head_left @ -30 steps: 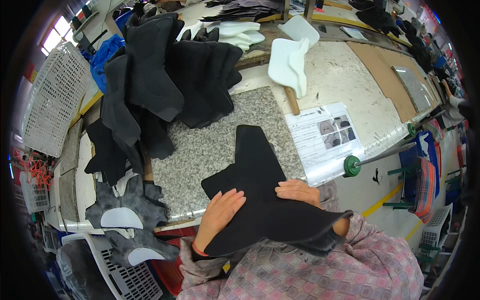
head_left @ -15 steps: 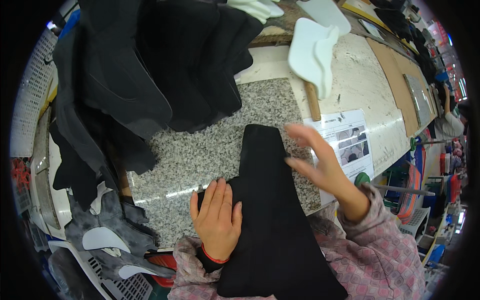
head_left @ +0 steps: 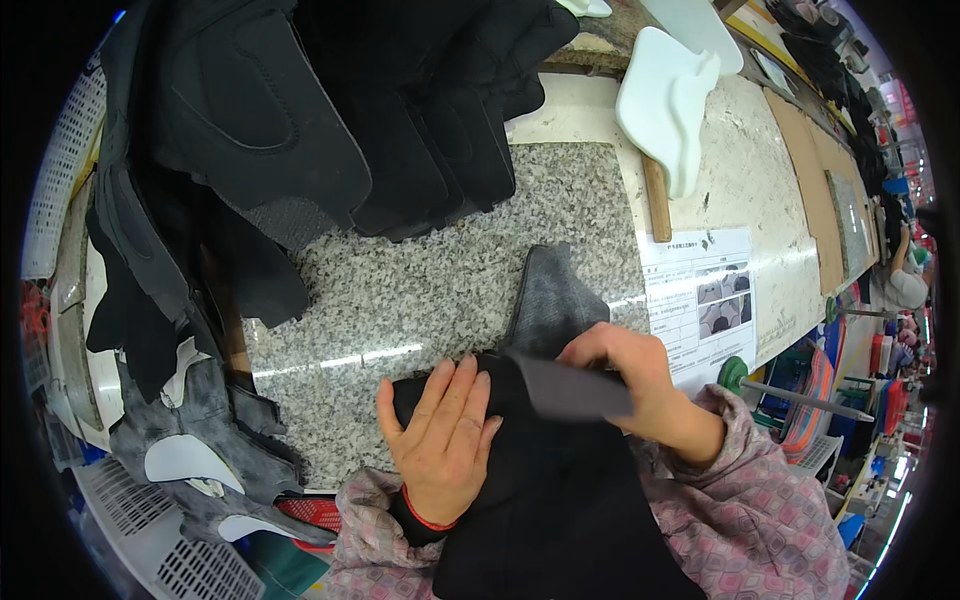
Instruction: The person repeatedly picks black fabric pieces and white foam inserts, inserts the foam into the fabric, and folds the fabric over the foam. The person handles the items one at a time, turning them over and smoothing the edges before placing them aside.
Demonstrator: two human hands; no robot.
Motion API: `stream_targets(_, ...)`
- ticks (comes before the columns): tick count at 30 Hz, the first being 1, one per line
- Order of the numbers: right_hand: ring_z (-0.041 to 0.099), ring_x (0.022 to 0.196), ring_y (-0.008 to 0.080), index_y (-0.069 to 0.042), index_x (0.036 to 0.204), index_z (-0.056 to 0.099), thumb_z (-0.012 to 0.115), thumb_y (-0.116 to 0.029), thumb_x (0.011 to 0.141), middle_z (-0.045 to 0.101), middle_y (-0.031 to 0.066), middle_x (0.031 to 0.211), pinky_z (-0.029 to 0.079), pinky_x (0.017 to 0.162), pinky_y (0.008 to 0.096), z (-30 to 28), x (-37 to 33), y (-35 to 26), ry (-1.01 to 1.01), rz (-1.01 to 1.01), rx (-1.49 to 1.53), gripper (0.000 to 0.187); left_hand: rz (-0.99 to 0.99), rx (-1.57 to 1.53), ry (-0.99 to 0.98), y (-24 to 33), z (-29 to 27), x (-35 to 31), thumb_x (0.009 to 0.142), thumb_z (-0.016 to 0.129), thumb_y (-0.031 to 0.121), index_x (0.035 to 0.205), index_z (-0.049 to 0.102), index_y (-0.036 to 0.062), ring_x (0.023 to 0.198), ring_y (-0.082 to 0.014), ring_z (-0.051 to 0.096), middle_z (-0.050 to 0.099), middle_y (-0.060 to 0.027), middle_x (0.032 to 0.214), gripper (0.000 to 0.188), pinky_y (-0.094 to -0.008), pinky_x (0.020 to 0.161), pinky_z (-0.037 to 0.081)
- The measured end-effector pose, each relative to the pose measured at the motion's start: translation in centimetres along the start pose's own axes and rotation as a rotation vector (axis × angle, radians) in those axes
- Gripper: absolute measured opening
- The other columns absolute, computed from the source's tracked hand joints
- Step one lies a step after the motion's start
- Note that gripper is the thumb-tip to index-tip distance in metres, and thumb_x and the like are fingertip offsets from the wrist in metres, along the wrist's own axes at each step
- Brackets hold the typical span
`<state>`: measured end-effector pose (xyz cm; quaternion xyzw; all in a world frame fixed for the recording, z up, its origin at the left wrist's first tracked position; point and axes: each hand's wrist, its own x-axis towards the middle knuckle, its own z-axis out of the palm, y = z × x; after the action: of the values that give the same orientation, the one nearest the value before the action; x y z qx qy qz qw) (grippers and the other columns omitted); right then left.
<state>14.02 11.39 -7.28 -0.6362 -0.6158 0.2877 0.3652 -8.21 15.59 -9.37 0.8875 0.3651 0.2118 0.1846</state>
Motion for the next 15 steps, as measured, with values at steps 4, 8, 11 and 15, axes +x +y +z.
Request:
stream_targets(4,0.063,0.058,0.0205,-0.003,0.084,0.065,0.081,-0.012,0.072,0.064,0.0092,0.071,0.046,0.05,0.0277,0.4,-0.9,-0.3,0.02,-0.006,-0.004,0.022,0.02,0.006,0.021,-0.1,0.1,0.2,0.078,0.068,0.018,0.11,0.068,0.008,0.116,-0.0209,0.057,0.065,-0.0044,0.119,0.034,-0.0575,0.11,0.017)
stream_targets(8,0.062,0.054,0.0137,-0.002,0.078,0.068,0.08,-0.011,0.075,0.065,0.0078,0.064,0.045,0.048,0.0244,0.7,-1.3,0.0,0.056,0.176,0.259,0.015,0.023,0.015,-0.001,-0.2,0.0,0.2,0.078,0.07,0.023,0.11,0.069,0.0118,0.116,-0.017,0.057,0.065,-0.001,0.118,0.034,-0.057,0.11,0.017)
stream_targets(11,0.06,0.049,0.0167,-0.002,0.082,0.069,0.08,-0.01,0.074,0.064,0.0093,0.062,0.044,0.045,0.0252,1.0,-1.3,0.8,0.105,0.178,0.208,0.016,0.009,0.002,-0.052,-0.2,0.0,0.1,0.079,0.069,0.026,0.111,0.068,0.0122,0.119,-0.016,0.055,0.064,-0.0005,0.12,0.035,-0.0557,0.111,0.015)
stream_targets(15,0.058,0.047,0.0223,-0.004,0.079,0.065,0.082,-0.012,0.072,0.061,0.0107,0.06,0.042,0.043,0.0289,1.5,-0.9,2.0,0.149,0.109,-0.015,0.019,-0.011,0.037,-0.108,-0.1,-0.2,0.4,0.079,0.069,0.03,0.113,0.067,0.0124,0.119,-0.016,0.054,0.063,0.0,0.122,0.038,-0.0525,0.111,0.014)
